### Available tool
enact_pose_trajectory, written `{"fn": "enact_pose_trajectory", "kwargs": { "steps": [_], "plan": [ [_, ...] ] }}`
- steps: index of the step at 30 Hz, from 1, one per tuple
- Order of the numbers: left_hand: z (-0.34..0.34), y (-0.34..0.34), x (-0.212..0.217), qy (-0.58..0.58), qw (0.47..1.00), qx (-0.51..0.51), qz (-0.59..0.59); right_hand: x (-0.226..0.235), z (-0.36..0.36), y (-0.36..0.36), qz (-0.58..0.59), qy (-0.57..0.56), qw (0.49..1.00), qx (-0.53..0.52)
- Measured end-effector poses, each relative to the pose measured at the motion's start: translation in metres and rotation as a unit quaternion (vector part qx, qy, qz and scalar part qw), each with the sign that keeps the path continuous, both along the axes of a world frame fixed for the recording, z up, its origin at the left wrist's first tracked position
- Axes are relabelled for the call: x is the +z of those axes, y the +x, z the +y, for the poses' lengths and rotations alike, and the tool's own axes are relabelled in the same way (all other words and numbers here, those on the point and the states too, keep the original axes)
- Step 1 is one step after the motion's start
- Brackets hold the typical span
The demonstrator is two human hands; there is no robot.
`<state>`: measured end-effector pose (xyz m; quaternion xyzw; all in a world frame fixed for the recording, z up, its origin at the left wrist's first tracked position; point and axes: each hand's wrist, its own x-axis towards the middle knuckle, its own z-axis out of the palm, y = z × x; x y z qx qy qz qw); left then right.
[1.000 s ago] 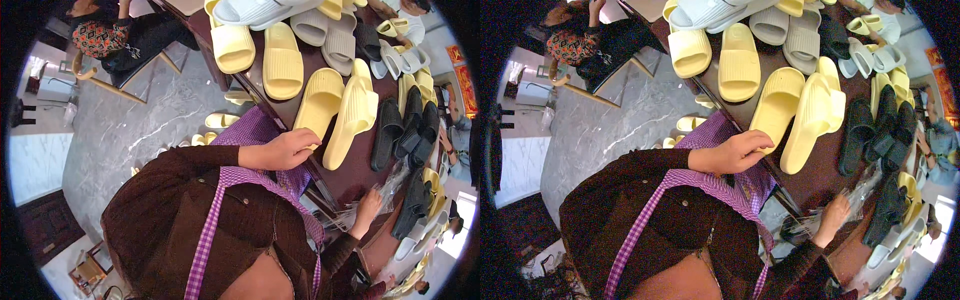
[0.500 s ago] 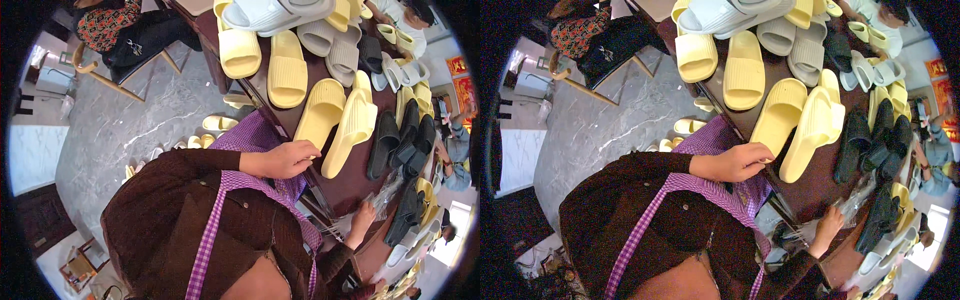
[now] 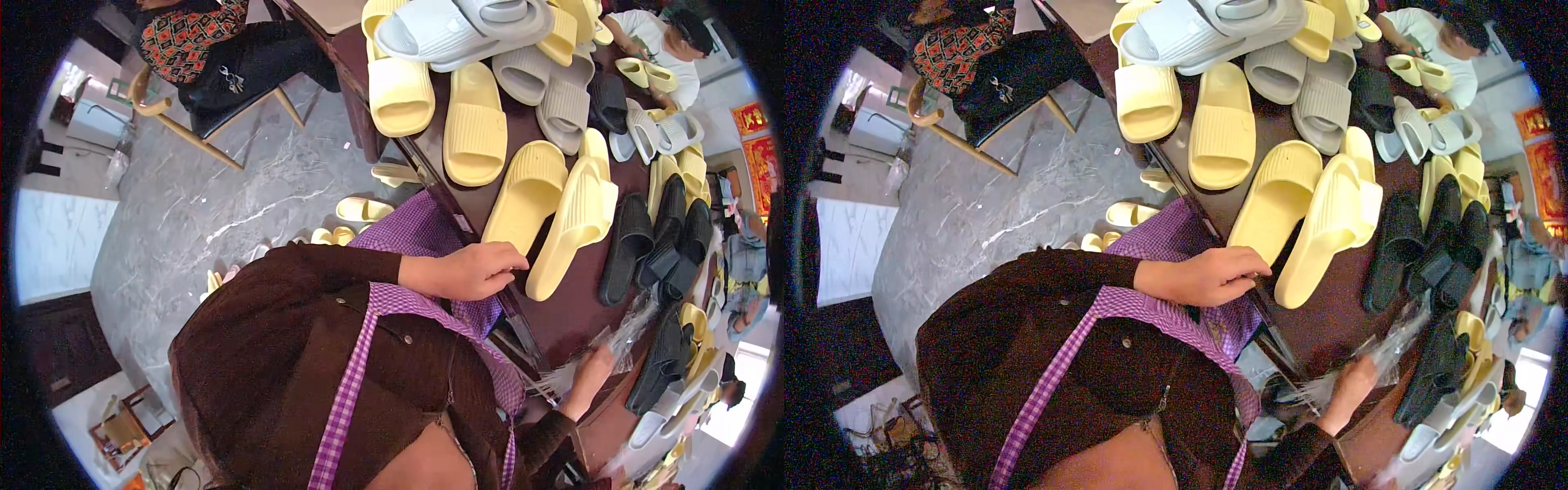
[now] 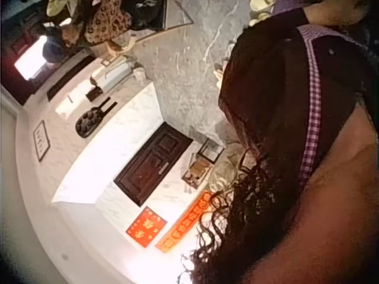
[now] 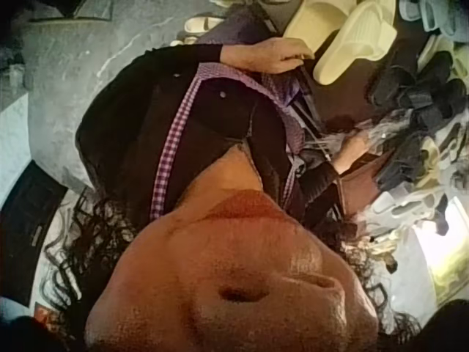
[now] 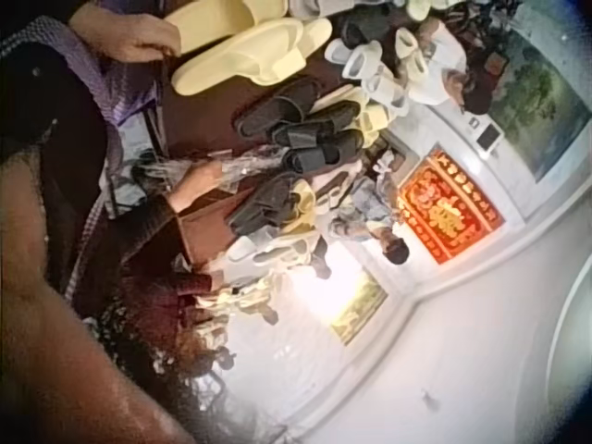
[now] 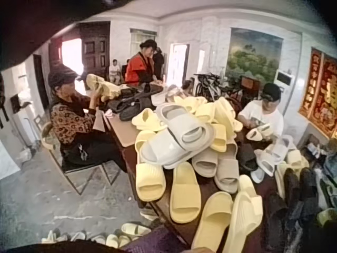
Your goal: The person pairs slippers together by threading and securing plastic fasteners through them by hand.
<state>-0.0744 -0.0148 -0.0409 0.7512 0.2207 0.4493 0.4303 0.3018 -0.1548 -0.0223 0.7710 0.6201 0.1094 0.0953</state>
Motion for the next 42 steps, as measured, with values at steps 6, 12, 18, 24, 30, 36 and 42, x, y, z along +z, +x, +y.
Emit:
{"fn": "enact_pose_trajectory", "kwargs": {
  "steps": [6, 12, 18, 24, 30, 36, 42],
  "plan": [
    [0.001, 0.002, -0.002, -0.012, 1.000, -0.008, 0.002, 0.018, 0.010, -0.003, 0.413, 0.346, 0.842, -0.031],
    [-0.008, 0.020, -0.009, -0.005, 0.998, -0.054, -0.017, 0.083, 0.011, -0.002, 0.507, 0.553, 0.662, -0.015],
    [-0.016, 0.018, -0.025, -0.048, 0.994, -0.093, -0.024, 0.109, 0.034, -0.031, 0.137, 0.432, 0.892, 0.003],
    [-0.017, 0.009, -0.035, -0.074, 0.990, -0.111, -0.054, 0.143, 0.031, -0.004, 0.062, 0.405, 0.912, 0.029],
    [-0.010, 0.010, -0.035, -0.074, 0.986, -0.141, -0.050, 0.168, 0.025, -0.002, 0.161, 0.465, 0.865, -0.097],
    [-0.008, 0.027, -0.026, -0.052, 0.980, -0.182, -0.057, 0.160, 0.001, -0.019, 0.210, 0.475, 0.845, -0.131],
    [0.009, 0.080, 0.017, -0.047, 0.975, -0.188, -0.107, 0.081, -0.002, -0.061, 0.427, 0.453, 0.774, -0.116]
  ]
}}
